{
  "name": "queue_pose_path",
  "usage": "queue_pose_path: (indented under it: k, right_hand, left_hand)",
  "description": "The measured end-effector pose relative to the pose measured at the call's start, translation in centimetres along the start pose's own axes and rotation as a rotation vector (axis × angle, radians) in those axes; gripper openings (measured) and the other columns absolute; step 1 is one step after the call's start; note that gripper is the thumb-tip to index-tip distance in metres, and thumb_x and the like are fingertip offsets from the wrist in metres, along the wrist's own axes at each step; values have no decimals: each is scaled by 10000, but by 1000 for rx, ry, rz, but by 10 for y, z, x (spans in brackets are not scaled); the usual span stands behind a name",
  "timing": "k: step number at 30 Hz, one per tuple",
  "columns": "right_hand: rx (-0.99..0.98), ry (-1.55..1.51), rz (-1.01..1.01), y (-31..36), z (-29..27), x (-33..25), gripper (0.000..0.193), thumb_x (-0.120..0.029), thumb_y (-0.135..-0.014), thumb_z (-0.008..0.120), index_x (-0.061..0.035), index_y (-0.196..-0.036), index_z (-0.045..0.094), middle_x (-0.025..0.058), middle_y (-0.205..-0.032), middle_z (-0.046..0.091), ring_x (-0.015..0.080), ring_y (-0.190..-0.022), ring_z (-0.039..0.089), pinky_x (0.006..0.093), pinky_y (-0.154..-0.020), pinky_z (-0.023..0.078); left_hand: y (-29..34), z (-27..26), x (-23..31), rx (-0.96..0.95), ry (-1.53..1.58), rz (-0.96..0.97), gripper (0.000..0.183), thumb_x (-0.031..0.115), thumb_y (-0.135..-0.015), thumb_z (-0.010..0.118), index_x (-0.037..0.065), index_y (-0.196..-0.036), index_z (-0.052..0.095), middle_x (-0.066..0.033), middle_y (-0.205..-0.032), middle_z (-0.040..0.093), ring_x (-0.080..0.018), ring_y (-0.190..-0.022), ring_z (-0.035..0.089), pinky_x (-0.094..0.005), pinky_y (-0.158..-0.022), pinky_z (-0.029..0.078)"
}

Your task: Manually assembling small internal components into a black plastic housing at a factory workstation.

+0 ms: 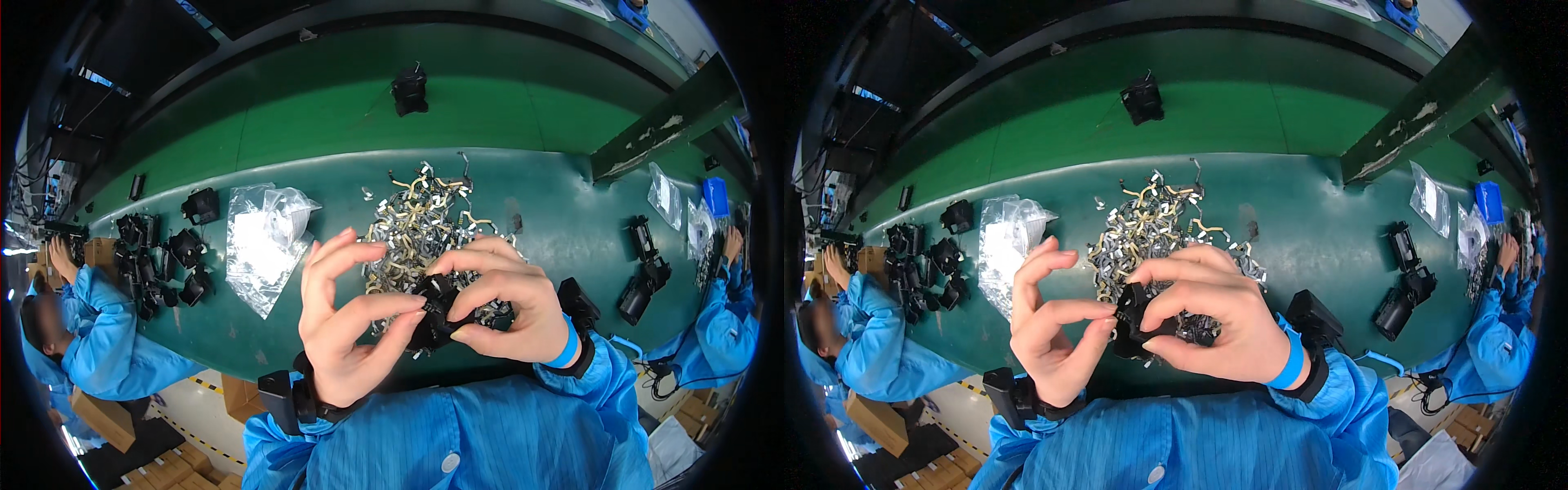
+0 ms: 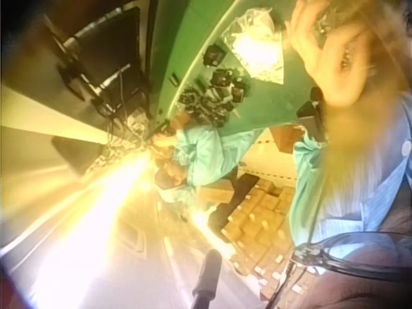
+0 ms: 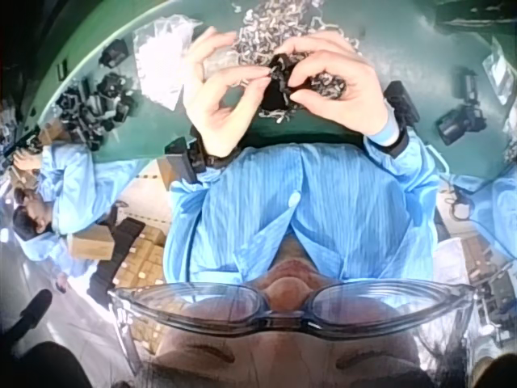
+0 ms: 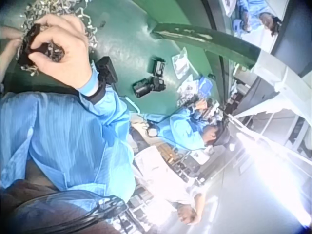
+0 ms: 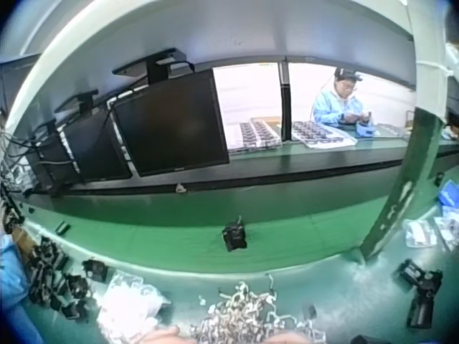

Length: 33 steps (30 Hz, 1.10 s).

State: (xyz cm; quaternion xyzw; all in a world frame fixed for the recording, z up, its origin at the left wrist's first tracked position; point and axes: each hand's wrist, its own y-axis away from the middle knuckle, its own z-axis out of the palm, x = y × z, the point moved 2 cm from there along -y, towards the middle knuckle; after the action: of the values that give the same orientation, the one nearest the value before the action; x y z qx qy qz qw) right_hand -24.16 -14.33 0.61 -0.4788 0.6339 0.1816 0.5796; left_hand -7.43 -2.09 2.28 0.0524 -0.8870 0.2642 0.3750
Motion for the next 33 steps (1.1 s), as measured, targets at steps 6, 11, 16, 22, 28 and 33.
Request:
queue_pose_path:
  k: [6, 11, 16, 22, 28, 33]
  right_hand:
    - [-11, -59, 81, 1, 1, -1, 319, -91, -696, 795, -82, -963, 622, 145, -1183, 647, 258, -1041, 559, 425, -1004, 346]
    - [31, -84, 181, 4, 5, 3, 448, -154, -691, 810, -129, -1059, 556, 56, -1133, 664, 247, -1080, 611, 525, -1102, 243]
    - [-39, -7, 164, -3, 2, -6, 464, -155, -686, 802, -129, -1069, 542, 28, -1133, 651, 228, -1116, 600, 564, -1128, 190]
    - [-166, 134, 116, -19, -3, -8, 497, -128, -704, 785, -116, -1121, 516, 37, -1141, 630, 225, -1156, 580, 554, -1154, 157]
    - [411, 606, -4, -89, -58, 54, 460, -146, -705, 752, -71, -1108, 545, 50, -1001, 652, 261, -995, 580, 410, -1004, 354]
    - [586, 1093, 99, -116, -119, 109, 520, -216, -734, 756, -95, -1181, 519, 33, -1022, 658, 285, -1096, 556, 515, -1060, 299]
  left_hand:
    - [1, 0, 1, -4, -46, 51, 268, 105, -630, 840, 191, -872, 763, -69, -1168, 611, -345, -1202, 523, -581, -1065, 302]
    - [8, 0, 5, -5, -232, 196, 279, 114, -629, 841, 202, -883, 766, -48, -1163, 617, -324, -1161, 536, -568, -1062, 315]
    - [1, 1, -8, -43, 142, -17, 309, 109, -621, 840, 170, -914, 762, -112, -1203, 587, -338, -1175, 510, -502, -1066, 337]
    - [-4, 10, -26, -263, 568, -210, 131, 32, -754, 731, 76, -872, 696, -91, -1185, 501, -287, -1221, 454, -426, -1052, 337]
    - [-4, 29, -34, 89, 347, -224, 356, 62, -851, 609, 19, -1199, 549, -146, -1341, 440, -239, -1276, 409, -398, -1076, 317]
    - [-5, 38, -34, -66, 94, -177, 194, 24, -772, 718, 48, -962, 684, -113, -990, 634, -273, -939, 621, -362, -849, 478]
